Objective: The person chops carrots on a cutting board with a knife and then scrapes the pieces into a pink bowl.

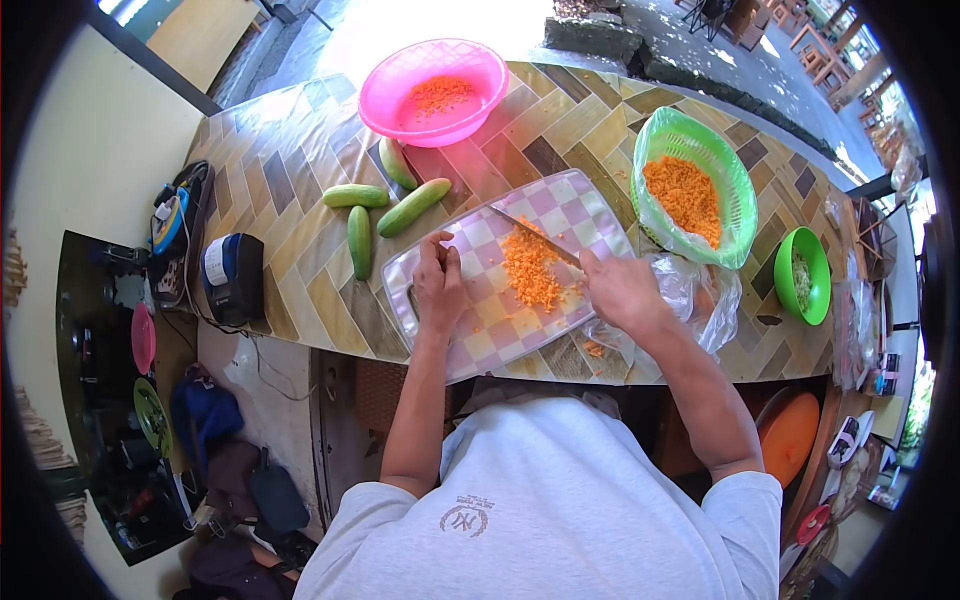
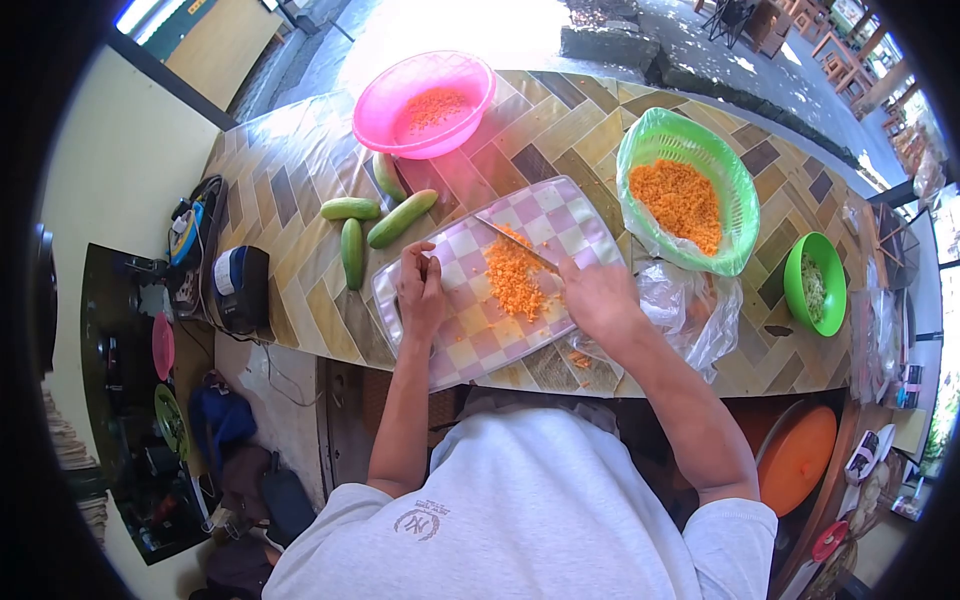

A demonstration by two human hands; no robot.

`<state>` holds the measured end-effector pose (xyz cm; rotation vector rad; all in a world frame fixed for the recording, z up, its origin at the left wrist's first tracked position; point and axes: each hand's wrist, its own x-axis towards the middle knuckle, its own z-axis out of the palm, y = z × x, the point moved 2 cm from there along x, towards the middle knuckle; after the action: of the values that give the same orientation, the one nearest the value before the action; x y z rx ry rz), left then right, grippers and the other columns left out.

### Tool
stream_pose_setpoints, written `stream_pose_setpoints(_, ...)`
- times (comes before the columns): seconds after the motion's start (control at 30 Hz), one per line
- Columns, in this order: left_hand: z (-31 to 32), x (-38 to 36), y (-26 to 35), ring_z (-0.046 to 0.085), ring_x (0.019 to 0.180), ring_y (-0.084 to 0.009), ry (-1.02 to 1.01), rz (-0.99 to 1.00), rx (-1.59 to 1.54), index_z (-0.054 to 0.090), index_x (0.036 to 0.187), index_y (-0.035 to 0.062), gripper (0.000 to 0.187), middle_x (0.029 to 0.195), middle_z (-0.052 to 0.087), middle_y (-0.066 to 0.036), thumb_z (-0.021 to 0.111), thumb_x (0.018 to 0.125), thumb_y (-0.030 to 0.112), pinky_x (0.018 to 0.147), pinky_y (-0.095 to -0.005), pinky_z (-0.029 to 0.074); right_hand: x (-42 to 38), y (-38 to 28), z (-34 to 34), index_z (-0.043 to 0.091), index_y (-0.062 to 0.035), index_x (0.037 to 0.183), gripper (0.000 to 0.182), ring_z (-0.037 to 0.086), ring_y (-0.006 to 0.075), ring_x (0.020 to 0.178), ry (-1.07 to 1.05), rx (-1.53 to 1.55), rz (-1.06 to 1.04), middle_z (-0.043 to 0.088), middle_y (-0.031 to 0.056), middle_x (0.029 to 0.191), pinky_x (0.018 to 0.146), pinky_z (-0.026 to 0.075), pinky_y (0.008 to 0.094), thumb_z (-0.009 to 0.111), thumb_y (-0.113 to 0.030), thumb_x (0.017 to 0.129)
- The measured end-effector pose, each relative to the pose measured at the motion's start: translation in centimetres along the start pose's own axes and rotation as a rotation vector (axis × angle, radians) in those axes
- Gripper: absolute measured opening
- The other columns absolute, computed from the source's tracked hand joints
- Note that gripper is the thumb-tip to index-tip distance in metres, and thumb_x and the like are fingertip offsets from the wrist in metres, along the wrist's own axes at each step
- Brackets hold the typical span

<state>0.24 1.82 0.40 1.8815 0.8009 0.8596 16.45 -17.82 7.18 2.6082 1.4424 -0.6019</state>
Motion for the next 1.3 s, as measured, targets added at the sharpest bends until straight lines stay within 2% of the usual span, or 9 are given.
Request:
stream_pose_setpoints(0.37, 0.0, 0.3, -0.2, 0.043, 0.057, -0.0190, -0.004, 0.010, 0.018, 0.054, 0.108, 0.0010, 0.016, 0.065, 0.043, -0.007, 0.054, 0.092, -0.002, 0.056, -0.0346, 0.038, -0.1, 0.7, 2.0, 0.050, -0.0053, 0.111, 0.027, 0.068, 0.0403, 0.079, 0.023, 0.068, 0.035, 0.069, 0.0202, 0.080, 0.069, 0.051, 0.0525, 0.051, -0.030, 0.099)
stream_pose_setpoints(0.47, 0.2, 0.3, -0.2, 0.043, 0.057, -0.0188, -0.006, 0.032, 0.018, 0.054, 0.108, 0.0009, 0.016, 0.065, 0.043, -0.007, 0.054, 0.092, -0.002, 0.056, -0.0342, 0.037, -1.3, -0.5, -0.1, 0.054, -0.0041, 0.110, 0.022, 0.070, 0.0374, 0.079, 0.050, 0.061, -0.035, 0.070, 0.0196, 0.080, 0.066, 0.053, 0.0497, 0.051, -0.023, 0.097)
stream_pose_setpoints(0.57, 0.1, 0.2, 0.0, 0.043, 0.057, -0.0186, 0.010, 0.037, 0.034, 0.054, 0.108, 0.0011, 0.016, 0.065, 0.043, -0.007, 0.054, 0.092, -0.002, 0.056, -0.0343, 0.038, -2.2, -1.0, -1.8, 0.049, -0.0050, 0.110, 0.028, 0.067, 0.0437, 0.077, 0.052, 0.083, -0.053, 0.068, 0.0222, 0.079, 0.070, 0.051, 0.0542, 0.048, -0.031, 0.101)
stream_pose_setpoints(0.67, 0.0, 0.2, 0.0, 0.043, 0.057, -0.0187, -0.014, 0.016, 0.043, 0.054, 0.108, 0.0013, 0.017, 0.065, 0.043, -0.007, 0.054, 0.091, -0.003, 0.056, -0.0344, 0.038, -3.1, -0.7, -3.0, 0.052, -0.0011, 0.108, 0.029, 0.069, 0.0411, 0.082, 0.119, 0.119, -0.019, 0.069, 0.0235, 0.083, 0.073, 0.053, 0.0513, 0.049, -0.028, 0.100)
stream_pose_setpoints(0.97, 0.3, 0.2, -0.4, 0.045, 0.059, -0.0192, -0.020, 0.014, 0.062, 0.054, 0.108, 0.0020, 0.017, 0.067, 0.045, -0.007, 0.054, 0.091, -0.002, 0.056, -0.0351, 0.039, -4.0, -1.7, -2.5, 0.051, 0.0026, 0.112, 0.029, 0.069, 0.0427, 0.091, -0.061, 0.220, 0.157, 0.070, 0.0258, 0.092, 0.083, 0.053, 0.0521, 0.043, -0.024, 0.101)
stream_pose_setpoints(1.07, 0.3, 0.2, 0.4, 0.040, 0.064, -0.0136, -0.033, -0.042, 0.019, 0.055, 0.109, 0.0024, 0.016, 0.070, 0.040, -0.002, 0.053, 0.093, 0.000, 0.059, -0.0311, 0.035, -4.3, -2.9, -2.3, 0.051, 0.0034, 0.111, 0.026, 0.070, 0.0418, 0.090, -0.033, 0.186, 0.166, 0.070, 0.0255, 0.092, 0.082, 0.054, 0.0509, 0.045, -0.017, 0.098)
stream_pose_setpoints(1.17, 0.4, 0.2, -0.2, 0.045, 0.059, -0.0194, 0.003, 0.020, 0.042, 0.055, 0.109, 0.0020, 0.017, 0.068, 0.046, -0.007, 0.055, 0.092, -0.001, 0.057, -0.0356, 0.039, -3.5, -4.2, 3.9, 0.050, 0.0043, 0.111, 0.025, 0.071, 0.0405, 0.089, 0.001, 0.095, 0.185, 0.070, 0.0250, 0.092, 0.080, 0.055, 0.0492, 0.048, -0.013, 0.093)
stream_pose_setpoints(1.27, 0.3, 0.3, -0.4, 0.046, 0.059, -0.0195, -0.027, 0.026, 0.078, 0.055, 0.109, 0.0023, 0.017, 0.068, 0.046, -0.008, 0.054, 0.092, -0.001, 0.057, -0.0354, 0.039, -3.3, -4.7, 2.0, 0.048, 0.0048, 0.114, 0.028, 0.071, 0.0405, 0.087, 0.081, 0.206, 0.204, 0.070, 0.0248, 0.091, 0.077, 0.056, 0.0490, 0.050, -0.011, 0.091)
stream_pose_setpoints(1.3, 0.1, 0.0, -0.4, 0.046, 0.059, -0.0195, -0.027, 0.018, 0.073, 0.055, 0.109, 0.0024, 0.017, 0.068, 0.046, -0.008, 0.054, 0.092, -0.001, 0.058, -0.0354, 0.039, -3.0, -4.3, 0.9, 0.047, 0.0055, 0.115, 0.032, 0.071, 0.0412, 0.087, 0.053, 0.247, 0.196, 0.070, 0.0245, 0.090, 0.077, 0.056, 0.0494, 0.052, -0.018, 0.094)
